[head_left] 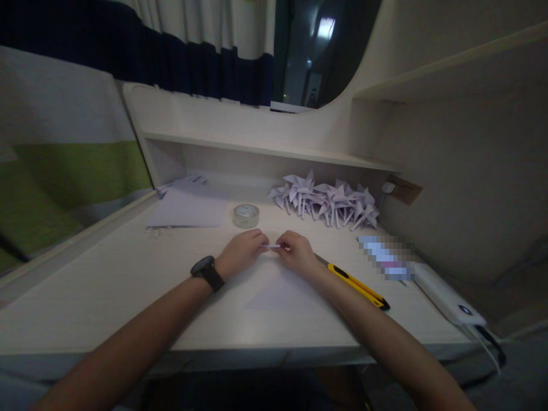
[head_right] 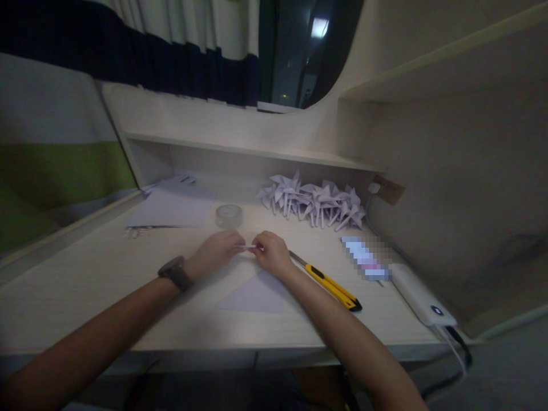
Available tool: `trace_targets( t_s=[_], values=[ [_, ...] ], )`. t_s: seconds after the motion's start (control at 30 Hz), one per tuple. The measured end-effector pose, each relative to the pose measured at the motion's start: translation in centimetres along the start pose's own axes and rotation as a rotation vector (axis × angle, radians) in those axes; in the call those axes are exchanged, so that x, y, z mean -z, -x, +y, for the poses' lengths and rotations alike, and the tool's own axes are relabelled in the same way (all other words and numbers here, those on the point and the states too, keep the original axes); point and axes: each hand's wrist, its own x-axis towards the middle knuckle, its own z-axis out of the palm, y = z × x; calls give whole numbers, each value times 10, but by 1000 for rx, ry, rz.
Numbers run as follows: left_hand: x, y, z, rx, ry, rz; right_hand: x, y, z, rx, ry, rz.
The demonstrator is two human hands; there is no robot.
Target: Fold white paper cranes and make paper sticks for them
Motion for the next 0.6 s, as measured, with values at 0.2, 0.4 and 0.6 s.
trace_targets(
  t_s=[0.2, 0.4, 0.6],
  values=[
    [0, 0, 1, -37, 37, 4, 2, 0, 0, -11, -51, 26],
    [5, -1, 1, -59, 7, -15, 3, -1, 0, -21, -60, 31],
    [5, -2, 3, -60, 23, -6, 2, -3, 5, -42, -102, 43]
  ],
)
